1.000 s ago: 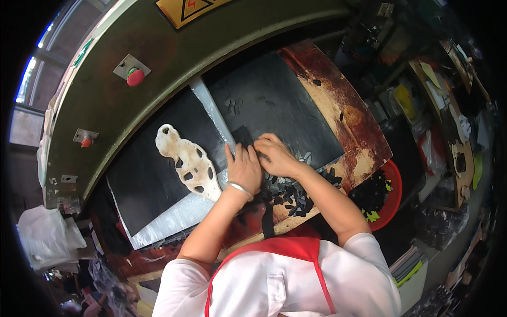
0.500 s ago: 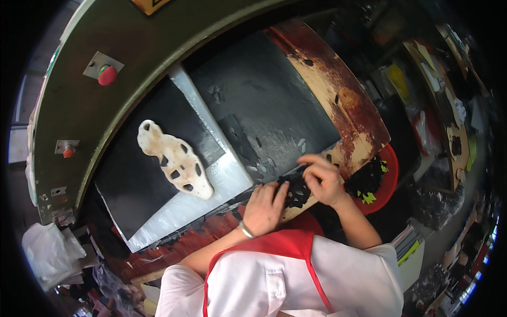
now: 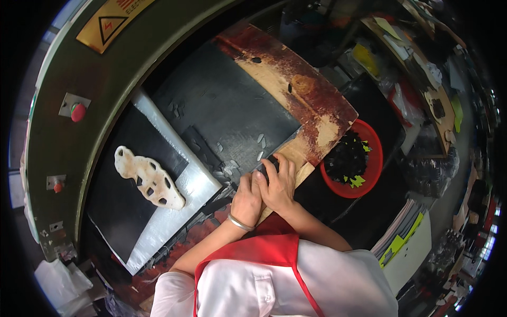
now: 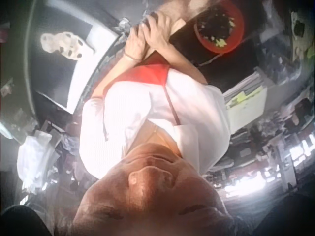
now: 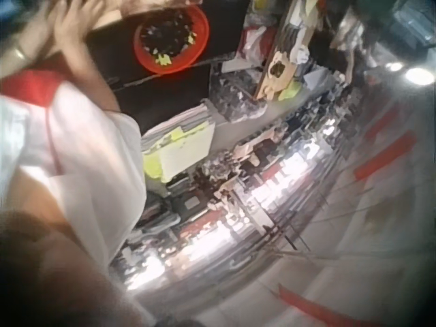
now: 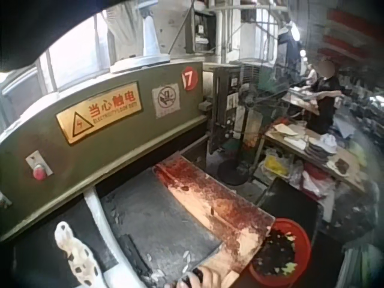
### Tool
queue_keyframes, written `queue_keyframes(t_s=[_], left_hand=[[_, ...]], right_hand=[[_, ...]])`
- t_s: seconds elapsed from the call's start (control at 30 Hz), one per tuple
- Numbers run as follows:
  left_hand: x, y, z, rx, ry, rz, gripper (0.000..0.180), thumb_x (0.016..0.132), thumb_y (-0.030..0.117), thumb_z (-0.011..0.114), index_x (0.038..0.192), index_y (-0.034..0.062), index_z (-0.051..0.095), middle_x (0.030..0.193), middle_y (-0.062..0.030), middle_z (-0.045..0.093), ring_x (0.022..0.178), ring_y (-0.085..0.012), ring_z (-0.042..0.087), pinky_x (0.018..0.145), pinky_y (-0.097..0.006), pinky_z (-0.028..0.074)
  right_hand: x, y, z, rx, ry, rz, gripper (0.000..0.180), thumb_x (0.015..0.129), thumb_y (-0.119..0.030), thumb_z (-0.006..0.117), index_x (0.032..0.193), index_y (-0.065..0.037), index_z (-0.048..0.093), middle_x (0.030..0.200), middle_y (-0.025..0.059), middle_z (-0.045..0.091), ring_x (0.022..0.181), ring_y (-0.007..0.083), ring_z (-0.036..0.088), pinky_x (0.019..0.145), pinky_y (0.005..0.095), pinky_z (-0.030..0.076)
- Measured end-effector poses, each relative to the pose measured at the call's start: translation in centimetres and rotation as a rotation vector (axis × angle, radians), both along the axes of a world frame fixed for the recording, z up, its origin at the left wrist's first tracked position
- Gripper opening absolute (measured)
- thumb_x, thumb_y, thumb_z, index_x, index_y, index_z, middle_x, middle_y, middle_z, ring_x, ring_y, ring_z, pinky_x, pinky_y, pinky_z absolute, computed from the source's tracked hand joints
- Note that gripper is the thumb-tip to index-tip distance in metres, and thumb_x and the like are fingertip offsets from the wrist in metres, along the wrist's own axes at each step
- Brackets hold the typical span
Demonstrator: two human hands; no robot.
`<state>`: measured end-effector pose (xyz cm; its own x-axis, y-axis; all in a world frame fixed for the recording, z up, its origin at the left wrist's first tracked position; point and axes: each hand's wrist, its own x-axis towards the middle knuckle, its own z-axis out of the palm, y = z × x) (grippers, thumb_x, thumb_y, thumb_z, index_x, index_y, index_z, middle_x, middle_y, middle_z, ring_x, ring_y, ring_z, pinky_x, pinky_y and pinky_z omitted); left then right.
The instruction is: The person operates a die-cutting press to cut shapes from a black sheet. They place the sheet on the machine bed, position a white template, press the machine to cut, then remove and separate the cut pieces. The person repeats this cycle multiple times, collecting the cut pieces and clearing the work surface.
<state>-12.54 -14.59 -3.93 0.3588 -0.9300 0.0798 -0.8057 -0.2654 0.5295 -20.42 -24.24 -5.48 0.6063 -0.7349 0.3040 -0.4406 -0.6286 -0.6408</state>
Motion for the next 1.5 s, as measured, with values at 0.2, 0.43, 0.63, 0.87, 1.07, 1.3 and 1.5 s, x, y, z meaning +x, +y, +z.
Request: queue_keyframes(t_s=[0.2,0.43,0.63,0.87,1.07,1.3,1.5], left_hand=[[-1.4,-1.0,-1.3,-0.209,0.199,0.133,0.080,0.067,0.005,0.075,0.136,-0.0083,0.038,0.117,-0.0250,0.045,0.103,-0.0398,0.053,0.085,-0.040,0.049],[-3.8,-5.1,-3.8,-0.314,0.730,0.100,0.079,0.072,-0.001,0.054,0.145,-0.0052,0.023,0.135,-0.0294,0.041,0.126,-0.0424,0.043,0.108,-0.042,0.034],[-10.6,-14.2,0.0,-0.432,0.683,-0.385,0.086,0.065,-0.008,0.050,0.144,-0.0072,0.017,0.137,-0.0313,0.035,0.129,-0.0463,0.035,0.111,-0.042,0.030],[-5.6,-18.6,1.0,-0.249,-0.035,-0.417,0.056,0.074,0.009,0.068,0.127,-0.0008,0.051,0.135,-0.0260,0.042,0.127,-0.0409,0.041,0.106,-0.047,0.036],[3.0,-12.0,-0.8,0.016,-0.506,-0.086,0.057,0.082,0.028,0.067,0.130,0.0024,0.050,0.134,-0.0215,0.046,0.129,-0.0369,0.040,0.105,-0.063,0.027],[4.7,-10.2,0.5,0.063,-0.484,0.038,0.050,0.083,0.015,0.058,0.129,-0.0015,0.050,0.129,-0.0205,0.053,0.120,-0.0342,0.050,0.107,-0.059,0.030],[11.1,-1.0,4.6,-0.256,0.026,0.448,0.015,0.094,0.009,0.056,0.084,-0.0019,0.054,0.057,-0.0079,0.052,0.049,-0.0193,0.047,0.052,-0.031,0.039]], right_hand=[[1.0,-0.9,-1.1,0.292,-0.372,-0.186,0.018,0.078,-0.012,0.071,0.093,-0.001,0.071,0.090,0.0113,0.069,0.080,0.0257,0.065,0.073,0.0340,0.052],[-1.5,-4.4,1.6,1.109,-0.787,-0.251,0.014,0.085,0.001,0.067,0.097,0.005,0.070,0.091,0.0078,0.070,0.079,0.0113,0.064,0.072,0.0225,0.052],[-11.8,-9.9,4.2,0.581,-0.950,-0.413,0.015,0.085,0.002,0.065,0.098,0.005,0.070,0.097,0.0105,0.071,0.086,0.0135,0.065,0.081,0.0258,0.052],[-22.6,-16.7,0.1,-0.079,-0.294,-1.111,0.027,0.089,-0.020,0.066,0.105,0.001,0.068,0.106,0.0148,0.069,0.096,0.0239,0.066,0.087,0.0318,0.049],[-16.5,-13.0,-2.9,0.223,-0.562,-0.827,0.018,0.090,-0.012,0.064,0.104,-0.002,0.069,0.101,0.0083,0.070,0.091,0.0160,0.064,0.086,0.0293,0.048],[-7.0,-11.2,0.5,0.007,-0.430,-0.397,0.013,0.082,-0.002,0.068,0.094,0.000,0.067,0.099,0.0117,0.068,0.094,0.0270,0.062,0.084,0.0342,0.049],[-1.8,-8.3,1.7,-0.072,-0.253,-0.042,0.026,0.075,-0.010,0.072,0.099,-0.002,0.066,0.109,0.0151,0.063,0.109,0.0346,0.054,0.094,0.0444,0.043]])
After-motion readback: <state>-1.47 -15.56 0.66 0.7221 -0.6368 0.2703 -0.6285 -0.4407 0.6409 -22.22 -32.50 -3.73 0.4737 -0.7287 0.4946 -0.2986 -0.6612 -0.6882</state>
